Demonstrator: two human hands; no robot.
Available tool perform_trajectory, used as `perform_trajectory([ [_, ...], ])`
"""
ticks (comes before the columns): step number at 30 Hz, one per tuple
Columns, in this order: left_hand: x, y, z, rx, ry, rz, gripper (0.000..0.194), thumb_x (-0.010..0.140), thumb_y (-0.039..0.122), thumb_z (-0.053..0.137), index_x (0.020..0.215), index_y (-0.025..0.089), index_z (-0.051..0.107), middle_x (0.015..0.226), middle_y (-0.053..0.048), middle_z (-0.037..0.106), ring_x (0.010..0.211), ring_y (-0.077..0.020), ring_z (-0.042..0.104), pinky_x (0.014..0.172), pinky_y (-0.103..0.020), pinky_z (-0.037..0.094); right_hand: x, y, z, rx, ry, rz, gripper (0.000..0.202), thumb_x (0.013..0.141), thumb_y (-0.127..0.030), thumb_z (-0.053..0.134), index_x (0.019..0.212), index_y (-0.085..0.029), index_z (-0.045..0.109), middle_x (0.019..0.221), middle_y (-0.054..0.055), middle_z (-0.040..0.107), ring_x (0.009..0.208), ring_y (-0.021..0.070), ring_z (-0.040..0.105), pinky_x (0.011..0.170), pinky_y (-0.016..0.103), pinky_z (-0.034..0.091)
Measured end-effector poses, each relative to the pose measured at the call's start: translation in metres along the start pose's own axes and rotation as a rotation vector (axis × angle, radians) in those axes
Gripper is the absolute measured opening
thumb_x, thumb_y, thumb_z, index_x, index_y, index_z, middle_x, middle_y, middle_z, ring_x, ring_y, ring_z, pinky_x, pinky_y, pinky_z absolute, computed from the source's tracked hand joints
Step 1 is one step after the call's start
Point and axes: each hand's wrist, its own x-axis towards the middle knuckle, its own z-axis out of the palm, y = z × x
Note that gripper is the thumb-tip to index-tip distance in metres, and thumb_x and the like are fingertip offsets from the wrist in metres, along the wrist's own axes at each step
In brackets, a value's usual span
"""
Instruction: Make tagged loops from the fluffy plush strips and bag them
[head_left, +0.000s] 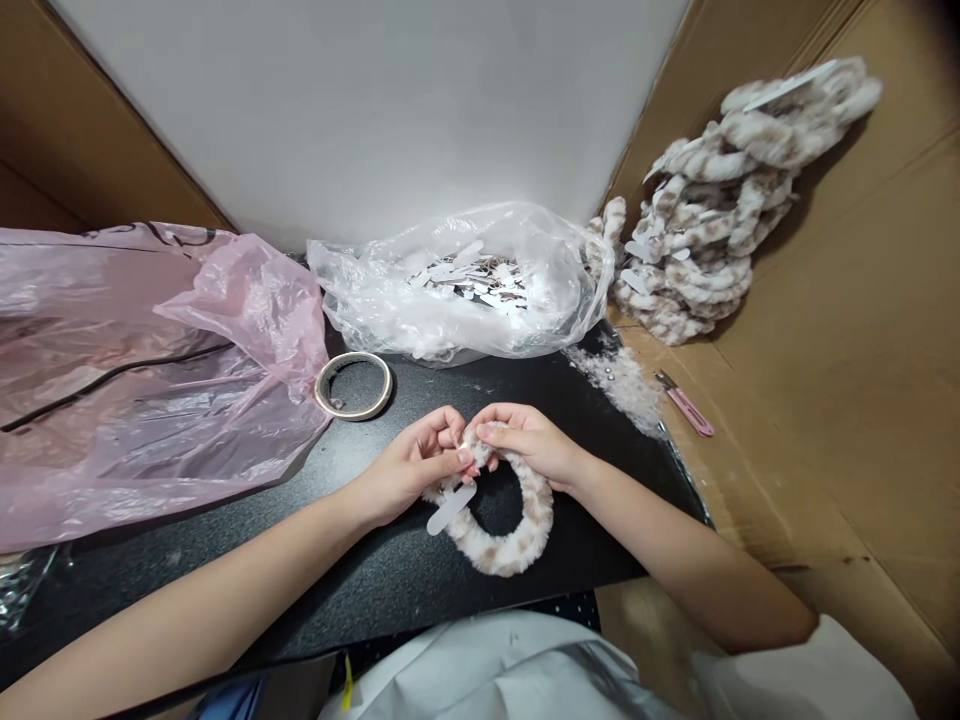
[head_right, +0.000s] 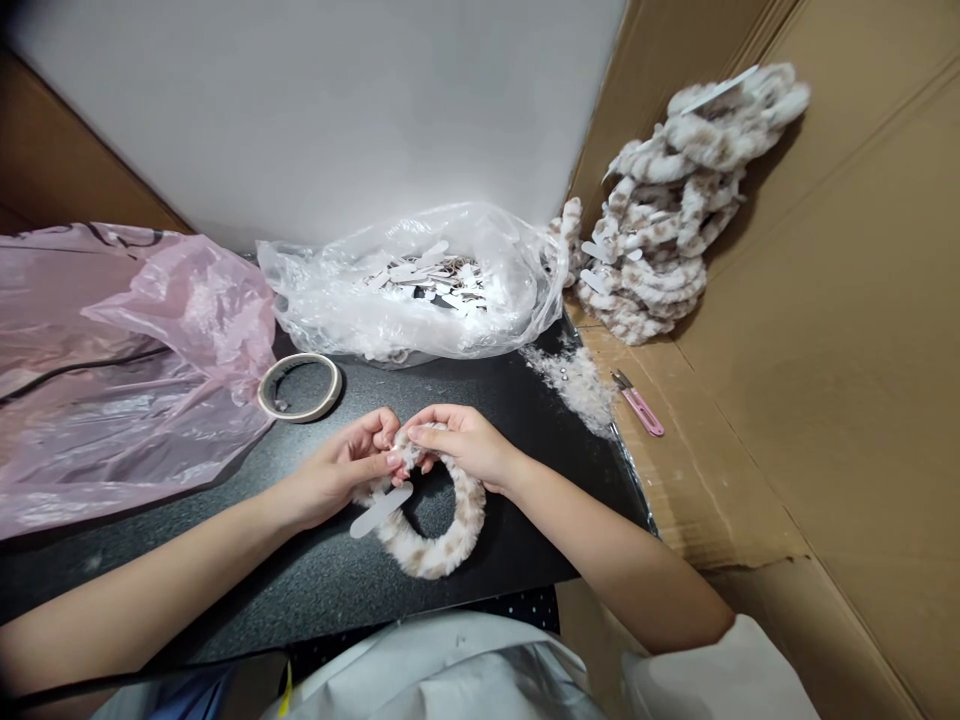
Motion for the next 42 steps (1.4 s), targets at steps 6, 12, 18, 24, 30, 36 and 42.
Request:
perform_trajectory([
  [6, -0.001, 0.003, 0.003, -0.055, 0.028, -0.021, 0.031, 0.074, 0.037, 0.076, 0.084, 0.017, 0.054, 0.076, -0.003, 0.070, 0.066, -0.0121, 0.066, 0.062, -0.019, 0.054, 0.001, -0.001, -0.002, 0.010, 0.037, 0.006, 0.032, 0.065, -0.040, 0.080, 0.078, -0.014, 0.066, 0.065, -0.002, 0.064, 0.053, 0.0068, 0.054, 0.052, 0.019, 0.044],
  [12, 0.001, 0.006, 0.003, -0.025, 0.128, -0.096, 0.025, 0.071, 0.026, 0.073, 0.081, 0.018, 0.052, 0.066, 0.000, 0.067, 0.059, -0.0097, 0.062, 0.055, -0.017, 0.050, 0.000, 0.000, -0.002, -0.018, 0.030, -0.004, 0.033, 0.067, -0.042, 0.079, 0.080, -0.015, 0.066, 0.066, -0.001, 0.064, 0.054, 0.0071, 0.055, 0.053, 0.020, 0.044],
  [18, 0.002, 0.006, 0.004, 0.088, 0.212, -0.103, 0.030, 0.061, 0.017, 0.068, 0.070, 0.020, 0.039, 0.053, 0.007, 0.058, 0.045, -0.0058, 0.052, 0.045, -0.012, 0.041, -0.002, 0.001, 0.001, -0.038, -0.054, -0.014, 0.034, 0.068, -0.040, 0.078, 0.085, -0.014, 0.064, 0.066, -0.001, 0.063, 0.056, 0.0078, 0.055, 0.056, 0.021, 0.046],
  [24, 0.005, 0.013, 0.002, -0.150, 0.398, 0.000, 0.034, 0.062, 0.020, 0.068, 0.078, 0.022, 0.039, 0.056, 0.006, 0.061, 0.049, -0.0071, 0.055, 0.048, -0.012, 0.043, -0.004, -0.003, -0.004, 0.007, 0.106, -0.151, 0.036, 0.078, -0.041, 0.062, 0.106, -0.020, 0.052, 0.083, 0.003, 0.065, 0.069, 0.0148, 0.060, 0.066, 0.029, 0.049],
  [30, 0.002, 0.018, 0.002, -0.188, 0.423, 0.131, 0.027, 0.069, 0.016, 0.069, 0.078, 0.022, 0.044, 0.071, 0.004, 0.067, 0.059, -0.0097, 0.060, 0.056, -0.017, 0.049, -0.016, 0.003, -0.004, -0.917, 0.425, -0.942, 0.020, 0.076, -0.037, 0.060, 0.090, -0.023, 0.058, 0.090, 0.005, 0.062, 0.090, 0.0221, 0.056, 0.088, 0.041, 0.042],
  [36, 0.002, 0.015, 0.003, -0.207, 0.432, 0.130, 0.015, 0.068, 0.017, 0.074, 0.079, 0.018, 0.064, 0.069, 0.003, 0.067, 0.058, -0.0098, 0.060, 0.054, -0.018, 0.047, -0.019, 0.009, 0.010, -1.586, 0.322, -1.063, 0.022, 0.080, -0.043, 0.066, 0.100, -0.034, 0.067, 0.113, 0.002, 0.063, 0.109, 0.0259, 0.047, 0.109, 0.049, 0.016],
  [42, 0.002, 0.010, 0.002, -0.133, 0.375, 0.143, 0.036, 0.065, 0.013, 0.076, 0.100, 0.020, 0.074, 0.097, -0.004, 0.074, 0.094, -0.0184, 0.066, 0.080, -0.025, 0.050, -0.016, 0.004, 0.011, -1.470, 0.506, -1.032, 0.018, 0.081, -0.044, 0.065, 0.080, -0.026, 0.068, 0.113, 0.006, 0.061, 0.111, 0.0285, 0.047, 0.109, 0.052, 0.019],
])
